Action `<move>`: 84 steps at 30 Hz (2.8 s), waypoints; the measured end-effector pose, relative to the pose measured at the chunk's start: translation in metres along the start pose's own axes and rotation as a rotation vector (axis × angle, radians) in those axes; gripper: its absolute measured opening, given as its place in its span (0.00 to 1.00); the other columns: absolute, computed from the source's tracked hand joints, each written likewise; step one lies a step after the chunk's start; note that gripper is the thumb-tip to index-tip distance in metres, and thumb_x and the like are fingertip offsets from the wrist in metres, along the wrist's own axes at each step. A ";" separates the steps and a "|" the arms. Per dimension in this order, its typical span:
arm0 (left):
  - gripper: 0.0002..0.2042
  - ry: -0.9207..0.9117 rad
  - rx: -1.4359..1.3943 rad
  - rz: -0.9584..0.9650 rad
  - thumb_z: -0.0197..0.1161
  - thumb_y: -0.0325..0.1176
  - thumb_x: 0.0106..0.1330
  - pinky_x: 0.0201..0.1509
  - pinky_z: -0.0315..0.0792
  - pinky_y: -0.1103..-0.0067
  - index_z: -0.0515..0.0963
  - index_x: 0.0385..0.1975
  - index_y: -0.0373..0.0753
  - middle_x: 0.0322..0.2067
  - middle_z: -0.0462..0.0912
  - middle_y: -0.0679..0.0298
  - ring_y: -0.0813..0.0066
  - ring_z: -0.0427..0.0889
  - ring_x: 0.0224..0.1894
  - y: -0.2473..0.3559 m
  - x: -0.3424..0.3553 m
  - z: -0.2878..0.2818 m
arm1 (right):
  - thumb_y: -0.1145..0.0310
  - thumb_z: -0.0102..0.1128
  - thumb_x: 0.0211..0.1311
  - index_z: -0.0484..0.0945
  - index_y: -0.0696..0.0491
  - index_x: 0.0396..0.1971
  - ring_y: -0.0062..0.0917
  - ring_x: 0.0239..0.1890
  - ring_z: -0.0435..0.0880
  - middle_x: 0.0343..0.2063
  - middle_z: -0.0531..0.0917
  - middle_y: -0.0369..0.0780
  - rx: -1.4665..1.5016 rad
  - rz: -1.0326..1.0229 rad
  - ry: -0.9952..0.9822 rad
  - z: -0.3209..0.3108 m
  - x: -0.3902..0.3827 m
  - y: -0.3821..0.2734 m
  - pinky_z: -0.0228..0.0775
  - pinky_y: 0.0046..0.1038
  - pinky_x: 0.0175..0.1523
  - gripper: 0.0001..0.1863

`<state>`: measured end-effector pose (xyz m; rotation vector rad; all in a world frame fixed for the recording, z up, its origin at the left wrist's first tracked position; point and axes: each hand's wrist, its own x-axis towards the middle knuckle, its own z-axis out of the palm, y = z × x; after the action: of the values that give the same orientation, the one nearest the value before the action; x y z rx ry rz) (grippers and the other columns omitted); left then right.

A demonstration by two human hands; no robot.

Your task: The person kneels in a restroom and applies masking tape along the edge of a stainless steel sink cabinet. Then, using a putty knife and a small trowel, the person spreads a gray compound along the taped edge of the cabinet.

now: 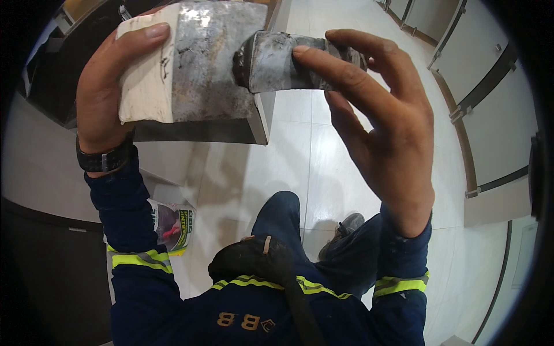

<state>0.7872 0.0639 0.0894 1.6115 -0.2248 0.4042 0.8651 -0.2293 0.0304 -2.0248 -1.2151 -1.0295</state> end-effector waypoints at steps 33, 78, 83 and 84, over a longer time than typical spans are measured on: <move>0.18 0.056 -0.241 0.441 0.52 0.32 0.76 0.54 0.83 0.73 0.73 0.56 0.24 0.48 0.86 0.48 0.65 0.89 0.46 -0.036 0.048 0.006 | 0.81 0.65 0.64 0.78 0.54 0.61 0.31 0.63 0.78 0.61 0.77 0.44 0.875 0.534 0.020 0.134 -0.095 -0.025 0.73 0.33 0.68 0.25; 0.30 -0.005 0.149 0.035 0.58 0.39 0.70 0.53 0.85 0.73 0.65 0.65 0.22 0.51 0.81 0.43 0.63 0.88 0.48 0.008 -0.003 0.034 | 0.80 0.69 0.58 0.86 0.41 0.54 0.35 0.59 0.82 0.58 0.81 0.40 0.041 0.018 0.075 -0.029 -0.004 0.010 0.83 0.37 0.60 0.24; 0.31 -0.012 0.165 0.055 0.59 0.39 0.69 0.53 0.85 0.73 0.66 0.65 0.22 0.51 0.81 0.43 0.63 0.88 0.49 0.008 -0.008 0.032 | 0.82 0.70 0.56 0.86 0.39 0.53 0.35 0.57 0.83 0.57 0.82 0.39 -0.041 -0.002 0.078 -0.019 -0.009 0.008 0.83 0.35 0.59 0.26; 0.30 -0.037 0.157 0.047 0.59 0.39 0.69 0.53 0.85 0.73 0.66 0.64 0.21 0.51 0.81 0.43 0.62 0.88 0.49 0.008 -0.007 0.031 | 0.83 0.70 0.55 0.86 0.39 0.53 0.35 0.56 0.84 0.57 0.82 0.39 -0.040 0.013 0.074 -0.017 -0.011 0.009 0.83 0.34 0.59 0.27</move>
<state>0.7815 0.0315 0.0932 1.7712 -0.2655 0.4370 0.8644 -0.2519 0.0296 -2.0035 -1.1498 -1.1206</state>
